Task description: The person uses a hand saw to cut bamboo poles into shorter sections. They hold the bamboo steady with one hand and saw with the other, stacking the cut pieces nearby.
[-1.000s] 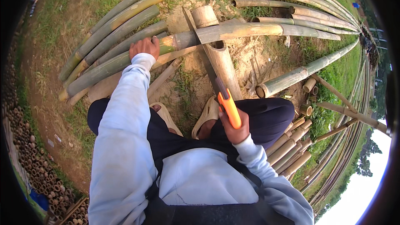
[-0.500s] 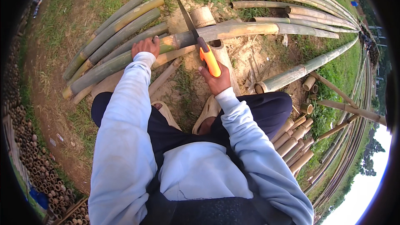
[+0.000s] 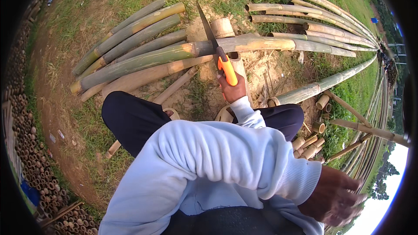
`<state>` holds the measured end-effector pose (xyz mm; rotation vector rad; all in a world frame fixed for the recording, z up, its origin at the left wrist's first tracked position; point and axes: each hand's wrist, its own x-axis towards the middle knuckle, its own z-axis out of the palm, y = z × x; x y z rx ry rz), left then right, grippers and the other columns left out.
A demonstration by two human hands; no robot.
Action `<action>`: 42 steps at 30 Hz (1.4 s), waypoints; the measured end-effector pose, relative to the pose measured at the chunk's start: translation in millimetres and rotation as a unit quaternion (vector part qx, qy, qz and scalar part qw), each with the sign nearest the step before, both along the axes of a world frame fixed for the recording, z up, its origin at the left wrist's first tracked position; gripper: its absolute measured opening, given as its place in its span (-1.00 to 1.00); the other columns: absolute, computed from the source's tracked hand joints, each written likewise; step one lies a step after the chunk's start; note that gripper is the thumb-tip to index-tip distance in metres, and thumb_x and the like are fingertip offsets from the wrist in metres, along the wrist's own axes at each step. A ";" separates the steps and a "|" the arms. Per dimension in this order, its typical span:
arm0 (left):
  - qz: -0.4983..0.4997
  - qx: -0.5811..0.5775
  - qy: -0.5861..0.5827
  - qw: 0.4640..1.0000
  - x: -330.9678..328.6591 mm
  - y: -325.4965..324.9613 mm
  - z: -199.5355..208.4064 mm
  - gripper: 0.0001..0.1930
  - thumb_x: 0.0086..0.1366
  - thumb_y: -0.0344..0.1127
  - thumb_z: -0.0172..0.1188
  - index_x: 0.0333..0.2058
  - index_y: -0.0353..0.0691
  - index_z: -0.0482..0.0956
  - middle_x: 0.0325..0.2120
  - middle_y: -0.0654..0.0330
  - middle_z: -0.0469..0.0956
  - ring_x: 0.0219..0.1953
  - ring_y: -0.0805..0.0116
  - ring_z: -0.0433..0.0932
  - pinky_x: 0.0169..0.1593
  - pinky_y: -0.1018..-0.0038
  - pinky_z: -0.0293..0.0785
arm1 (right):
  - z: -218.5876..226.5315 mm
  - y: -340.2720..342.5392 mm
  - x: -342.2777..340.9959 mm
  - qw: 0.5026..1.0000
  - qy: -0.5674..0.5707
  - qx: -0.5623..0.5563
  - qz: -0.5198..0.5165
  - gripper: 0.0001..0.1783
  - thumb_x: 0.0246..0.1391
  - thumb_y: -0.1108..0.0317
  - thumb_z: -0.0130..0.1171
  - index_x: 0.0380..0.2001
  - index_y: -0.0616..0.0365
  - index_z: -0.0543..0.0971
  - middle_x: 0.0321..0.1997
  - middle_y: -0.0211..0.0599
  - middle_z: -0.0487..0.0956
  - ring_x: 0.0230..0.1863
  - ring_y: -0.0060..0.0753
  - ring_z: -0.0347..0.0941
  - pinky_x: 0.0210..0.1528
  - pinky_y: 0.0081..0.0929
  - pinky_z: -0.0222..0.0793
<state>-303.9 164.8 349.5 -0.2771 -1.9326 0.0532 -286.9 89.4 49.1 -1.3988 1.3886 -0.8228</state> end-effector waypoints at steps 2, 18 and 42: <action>0.290 0.062 -0.205 0.933 5.3 -16.6 3.2 -0.68 0.43 -0.06 0.08 -0.20 -0.22 0.58 -0.35 0.23 0.61 -0.27 0.28 0.55 0.09 0.16 0.42 | -10.4 -2.2 -1.1 0.999 -0.017 -0.027 0.004 -0.86 0.14 0.40 0.33 -0.28 0.25 0.63 -0.63 -0.47 0.47 -0.60 -0.62 0.35 -0.54 -0.53 0.27; 0.360 0.402 0.007 0.842 160.8 -69.1 -44.7 -0.64 0.33 -0.35 0.07 0.05 -0.33 0.58 -0.11 -0.06 0.66 -0.13 0.14 0.64 -0.01 0.30 0.50 | 4.7 -2.0 -2.2 1.000 0.024 -0.013 -0.003 -0.75 0.09 0.31 0.37 -0.36 0.30 0.57 -0.54 -0.27 0.55 -0.49 -0.34 0.45 -0.35 -0.35 0.40; 0.679 0.522 -0.202 0.475 339.2 -142.0 -254.7 -0.48 0.41 0.24 -0.03 0.10 0.06 0.63 0.09 0.05 0.60 0.14 0.02 0.53 0.26 0.09 0.27 | 18.6 -0.4 2.7 0.999 0.047 -0.010 0.009 -0.61 0.15 0.22 0.35 -0.11 0.31 0.58 -0.53 -0.30 0.53 -0.47 -0.44 0.46 -0.33 -0.38 0.43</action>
